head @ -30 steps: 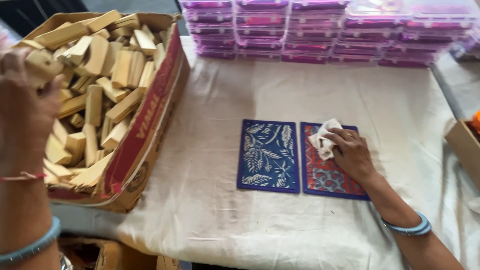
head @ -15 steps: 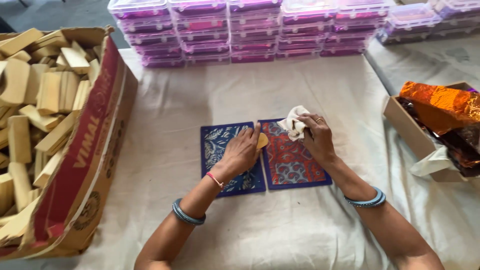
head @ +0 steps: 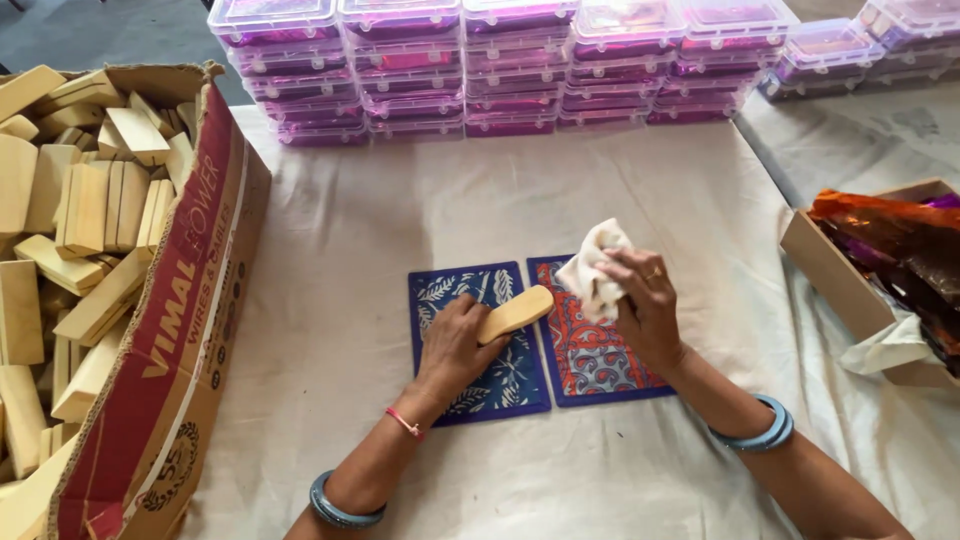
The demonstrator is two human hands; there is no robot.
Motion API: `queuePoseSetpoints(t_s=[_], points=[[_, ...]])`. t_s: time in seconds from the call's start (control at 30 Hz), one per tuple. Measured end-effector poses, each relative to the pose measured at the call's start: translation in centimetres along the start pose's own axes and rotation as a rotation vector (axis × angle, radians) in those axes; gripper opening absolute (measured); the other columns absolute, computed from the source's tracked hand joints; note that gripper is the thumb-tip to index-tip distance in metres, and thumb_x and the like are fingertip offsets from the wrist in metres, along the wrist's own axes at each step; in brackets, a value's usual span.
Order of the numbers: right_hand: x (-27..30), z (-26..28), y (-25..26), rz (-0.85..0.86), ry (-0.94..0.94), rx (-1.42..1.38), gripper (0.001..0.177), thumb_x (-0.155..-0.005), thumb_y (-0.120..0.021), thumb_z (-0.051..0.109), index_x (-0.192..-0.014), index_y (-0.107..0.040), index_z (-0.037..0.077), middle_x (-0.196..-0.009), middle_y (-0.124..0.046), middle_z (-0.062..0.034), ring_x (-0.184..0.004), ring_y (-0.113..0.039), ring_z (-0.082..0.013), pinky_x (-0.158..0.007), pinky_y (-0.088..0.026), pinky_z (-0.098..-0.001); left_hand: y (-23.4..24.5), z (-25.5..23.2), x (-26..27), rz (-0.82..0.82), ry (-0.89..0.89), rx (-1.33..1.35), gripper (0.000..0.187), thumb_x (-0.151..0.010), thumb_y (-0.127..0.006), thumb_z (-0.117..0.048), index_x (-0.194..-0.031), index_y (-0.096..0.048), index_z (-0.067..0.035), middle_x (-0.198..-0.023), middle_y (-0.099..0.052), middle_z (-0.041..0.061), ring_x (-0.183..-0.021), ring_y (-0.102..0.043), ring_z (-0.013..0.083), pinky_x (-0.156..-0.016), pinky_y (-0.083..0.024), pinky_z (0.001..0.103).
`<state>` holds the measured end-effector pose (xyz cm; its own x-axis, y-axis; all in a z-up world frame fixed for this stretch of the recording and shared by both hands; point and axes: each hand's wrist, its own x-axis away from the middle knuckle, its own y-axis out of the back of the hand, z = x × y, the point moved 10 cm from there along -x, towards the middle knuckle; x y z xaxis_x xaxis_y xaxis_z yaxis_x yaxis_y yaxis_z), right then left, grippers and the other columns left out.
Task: The person sits at a table and wipes small wooden blocks with a white cloth. They pick up blocks from a cardboard box, clean them thoroughly, and place them on patterned mats on the table.
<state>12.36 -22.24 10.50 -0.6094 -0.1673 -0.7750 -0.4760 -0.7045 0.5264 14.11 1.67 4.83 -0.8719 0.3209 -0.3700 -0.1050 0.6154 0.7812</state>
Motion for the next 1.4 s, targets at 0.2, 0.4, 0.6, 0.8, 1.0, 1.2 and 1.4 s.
queuePoseSetpoints(t_s=[0.2,0.4,0.6,0.8,1.0,1.2,1.4], points=[[0.6,5.2,-4.6,0.306,0.193,0.125,0.04,-0.083,-0.067,0.0,-0.121,-0.071,0.012,-0.134,-0.066,-0.0085,-0.121,-0.057,-0.0367,-0.102,-0.05,-0.0471,-0.3,0.6,-0.2,-0.005,0.028,0.042,0.036,-0.074,-0.087,-0.029,-0.092,-0.07,-0.003,-0.096,-0.062,0.012,-0.09,-0.065,0.0329,-0.076,-0.054,0.047],[-0.4,7.2,-7.7,0.501,0.174,0.282,0.038,-0.08,-0.068,0.007,-0.118,-0.072,0.011,-0.132,-0.067,-0.0089,-0.118,-0.058,-0.0365,-0.097,-0.051,-0.0475,-0.5,1.1,0.1,-0.042,0.004,0.091,0.038,-0.075,-0.088,-0.029,-0.092,-0.069,-0.001,-0.098,-0.062,0.015,-0.09,-0.065,0.0346,-0.078,-0.055,0.046],[0.3,12.2,-11.8,0.565,0.238,0.221,0.038,-0.078,-0.071,0.01,-0.117,-0.072,0.009,-0.128,-0.068,-0.0104,-0.114,-0.059,-0.0348,-0.097,-0.053,-0.0457,-3.0,2.7,0.3,-0.135,-0.067,0.078,0.073,-0.073,-0.081,-0.009,-0.139,-0.054,0.006,-0.106,-0.064,0.018,-0.097,-0.066,0.0357,-0.086,-0.056,0.044],[-0.3,10.0,-9.3,0.46,0.191,0.234,0.037,-0.077,-0.072,0.011,-0.114,-0.075,0.01,-0.128,-0.07,-0.0076,-0.112,-0.061,-0.0324,-0.093,-0.055,-0.0439,-0.9,1.0,0.3,-0.034,-0.049,0.149,0.103,-0.07,-0.084,-0.014,-0.154,-0.027,0.007,-0.104,-0.063,0.019,-0.096,-0.064,0.0345,-0.087,-0.054,0.044],[1.4,-2.0,-6.3,0.293,-0.161,0.199,0.03,-0.087,-0.065,0.003,-0.114,-0.075,0.006,-0.119,-0.073,-0.0115,-0.111,-0.066,-0.029,-0.095,-0.056,-0.0406,0.3,0.0,0.5,-0.06,-0.068,0.138,0.088,-0.086,-0.081,-0.022,-0.155,-0.033,0.005,-0.093,-0.066,0.019,-0.083,-0.065,0.0337,-0.077,-0.055,0.045],[1.3,-2.1,-4.3,0.06,-0.169,-0.014,0.036,-0.088,-0.058,-0.006,-0.12,-0.073,0.003,-0.126,-0.072,-0.0143,-0.115,-0.066,-0.0298,-0.098,-0.055,-0.0394,0.1,2.7,-0.1,-0.084,0.184,0.339,0.028,-0.104,-0.06,-0.025,-0.108,-0.074,-0.001,-0.089,-0.074,0.013,-0.069,-0.072,0.0234,-0.065,-0.058,0.038],[-0.2,6.1,-6.1,0.314,0.117,0.115,0.043,-0.079,-0.069,0.001,-0.121,-0.073,0.01,-0.129,-0.069,-0.0099,-0.115,-0.058,-0.035,-0.094,-0.054,-0.0439,1.2,2.1,-0.1,-0.117,0.144,0.306,0.026,-0.1,-0.068,-0.028,-0.101,-0.077,-0.004,-0.091,-0.073,0.013,-0.071,-0.07,0.0247,-0.064,-0.055,0.039]])
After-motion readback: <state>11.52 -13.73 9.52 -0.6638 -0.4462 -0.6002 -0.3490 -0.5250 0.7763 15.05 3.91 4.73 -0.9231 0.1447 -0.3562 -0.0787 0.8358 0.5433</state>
